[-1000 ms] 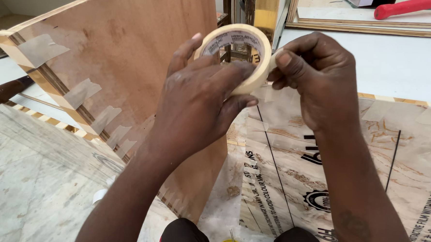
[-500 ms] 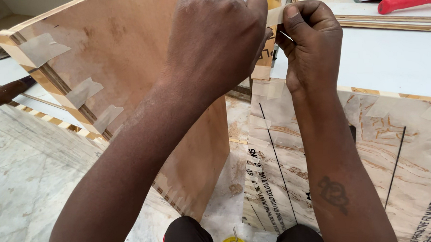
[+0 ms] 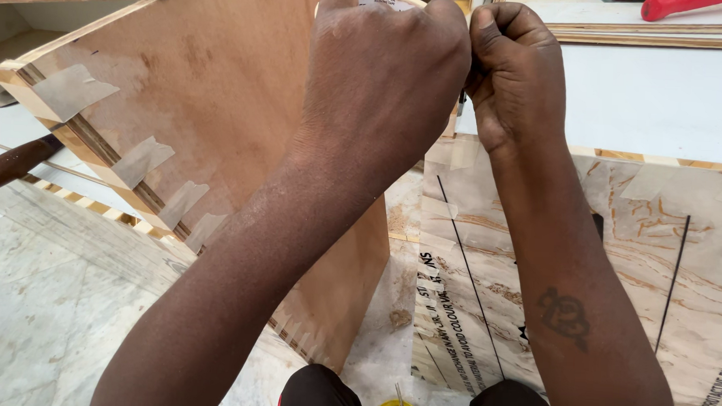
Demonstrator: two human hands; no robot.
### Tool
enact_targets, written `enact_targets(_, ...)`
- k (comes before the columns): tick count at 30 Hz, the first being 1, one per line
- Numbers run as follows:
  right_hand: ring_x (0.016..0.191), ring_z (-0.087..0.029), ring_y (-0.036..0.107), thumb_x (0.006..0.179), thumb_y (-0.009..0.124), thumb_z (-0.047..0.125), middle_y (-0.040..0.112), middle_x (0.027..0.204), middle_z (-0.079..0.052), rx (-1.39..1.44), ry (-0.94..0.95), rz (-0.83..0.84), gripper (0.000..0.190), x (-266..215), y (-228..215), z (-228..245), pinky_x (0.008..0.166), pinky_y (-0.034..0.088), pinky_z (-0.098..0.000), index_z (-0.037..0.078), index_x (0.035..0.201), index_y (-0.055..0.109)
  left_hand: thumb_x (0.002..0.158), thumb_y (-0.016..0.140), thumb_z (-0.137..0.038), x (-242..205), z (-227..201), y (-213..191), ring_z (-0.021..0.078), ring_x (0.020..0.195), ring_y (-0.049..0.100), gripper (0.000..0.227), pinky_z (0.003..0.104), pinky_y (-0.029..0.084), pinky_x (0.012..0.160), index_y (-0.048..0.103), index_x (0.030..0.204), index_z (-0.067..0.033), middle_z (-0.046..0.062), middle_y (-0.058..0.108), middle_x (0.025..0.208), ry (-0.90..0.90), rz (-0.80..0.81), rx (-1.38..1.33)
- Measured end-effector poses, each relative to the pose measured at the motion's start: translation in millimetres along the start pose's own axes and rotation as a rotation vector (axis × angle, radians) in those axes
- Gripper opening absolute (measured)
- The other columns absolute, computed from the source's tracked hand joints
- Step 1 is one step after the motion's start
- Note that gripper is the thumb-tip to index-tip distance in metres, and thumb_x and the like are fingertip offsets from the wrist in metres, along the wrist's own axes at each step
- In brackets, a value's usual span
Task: The person applies masking tape to the edges of a wooden furniture frame. They repeatedly tear pieces of tape from a roll and press them onto the vertical and horizontal edges of the wooden structure, smoothing them down to secure the tape.
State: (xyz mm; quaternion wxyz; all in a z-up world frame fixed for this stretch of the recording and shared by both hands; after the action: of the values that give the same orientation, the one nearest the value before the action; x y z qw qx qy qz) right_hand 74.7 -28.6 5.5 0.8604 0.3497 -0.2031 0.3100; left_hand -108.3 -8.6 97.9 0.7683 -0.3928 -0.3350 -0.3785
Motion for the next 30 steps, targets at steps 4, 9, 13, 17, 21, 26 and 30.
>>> enact_targets(4, 0.071, -0.011, 0.061, 0.105, 0.074, 0.017, 0.065, 0.083, -0.001, 0.033, 0.046, 0.030, 0.013, 2.3, 3.4, -2.4, 0.065, 0.053, -0.0269, 0.006, 0.101, 0.067, 0.091, 0.068, -0.009, -2.0, 7.4, 2.3, 0.0146, 0.041, 0.060, 0.003, 0.039, 0.050, 0.065, 0.068, 0.092, -0.0066, 0.000, 0.057, 0.047, -0.055, 0.020, 0.015)
enact_targets(9, 0.067, -0.010, 0.061, 0.091, 0.073, 0.020, 0.068, 0.079, 0.001, 0.064, 0.236, -0.135, 0.015, -10.2, 8.1, -3.7, 0.060, 0.051, -0.0243, 0.013, 0.102, 0.066, 0.087, 0.068, -0.010, -5.4, 21.8, 1.8, 0.0224, 0.046, 0.064, 0.010, 0.043, 0.048, 0.057, 0.069, 0.097, -0.0121, 0.004, 0.065, 0.055, -0.125, -0.008, -0.030)
enact_targets(13, 0.066, -0.009, 0.063, 0.093, 0.075, 0.026, 0.070, 0.079, 0.001, -0.025, 0.156, -0.134, 0.020, -10.7, 12.2, 1.4, 0.058, 0.052, -0.0250, 0.013, 0.103, 0.063, 0.088, 0.071, -0.019, -7.0, 42.7, 14.5, 0.0299, 0.058, 0.068, 0.005, 0.049, 0.047, 0.055, 0.071, 0.092, -0.0152, 0.008, 0.070, 0.069, -0.222, 0.020, -0.135)
enact_targets(17, 0.070, -0.010, 0.066, 0.103, 0.075, 0.026, 0.073, 0.084, -0.001, -0.169, -0.101, -0.108, 0.022, -14.3, 8.2, 3.6, 0.060, 0.053, -0.0263, 0.005, 0.104, 0.069, 0.089, 0.073, -0.018, -13.6, 55.0, 24.4, 0.0275, 0.060, 0.069, 0.007, 0.047, 0.047, 0.053, 0.075, 0.096, -0.0185, 0.007, 0.072, 0.074, -0.268, -0.015, -0.246)
enact_targets(21, 0.077, -0.009, 0.065, 0.114, 0.067, 0.023, 0.073, 0.090, -0.002, -0.332, -0.316, -0.075, 0.022, -24.6, 11.8, 14.1, 0.066, 0.053, -0.0259, 0.003, 0.106, 0.071, 0.089, 0.077, -0.025, -17.4, 61.5, 32.6, 0.0268, 0.059, 0.069, 0.009, 0.049, 0.047, 0.056, 0.074, 0.094, -0.0186, 0.005, 0.072, 0.073, -0.273, -0.033, -0.235)
enact_targets(26, 0.081, -0.008, 0.062, 0.118, 0.061, 0.023, 0.070, 0.093, -0.002, -0.351, -0.383, -0.023, 0.023, -26.4, 17.0, 13.6, 0.070, 0.051, -0.0259, 0.003, 0.109, 0.068, 0.088, 0.079, -0.029, -24.0, 70.4, 41.2, 0.0271, 0.061, 0.069, 0.014, 0.049, 0.047, 0.057, 0.072, 0.092, -0.0171, 0.003, 0.071, 0.073, -0.294, -0.062, -0.290)
enact_targets(30, 0.072, -0.005, 0.054, 0.121, 0.056, 0.030, 0.062, 0.082, 0.001, -0.469, -0.422, -0.017, 0.031, -23.6, 20.0, 16.3, 0.064, 0.049, -0.0239, 0.005, 0.105, 0.062, 0.089, 0.078, -0.029, -21.5, 79.3, 54.4, 0.0263, 0.061, 0.069, 0.015, 0.048, 0.047, 0.055, 0.071, 0.093, -0.0158, 0.004, 0.072, 0.074, -0.335, -0.066, -0.351)
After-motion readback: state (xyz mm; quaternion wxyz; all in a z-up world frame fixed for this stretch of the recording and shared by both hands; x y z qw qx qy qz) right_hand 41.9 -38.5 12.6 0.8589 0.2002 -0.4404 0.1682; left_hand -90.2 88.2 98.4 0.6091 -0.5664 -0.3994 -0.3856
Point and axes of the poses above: each hand's wrist, its own x-axis towards the middle knuckle, its own y-axis out of the palm, z = x × y, the point moved 9 cm from there along x, towards the middle knuckle
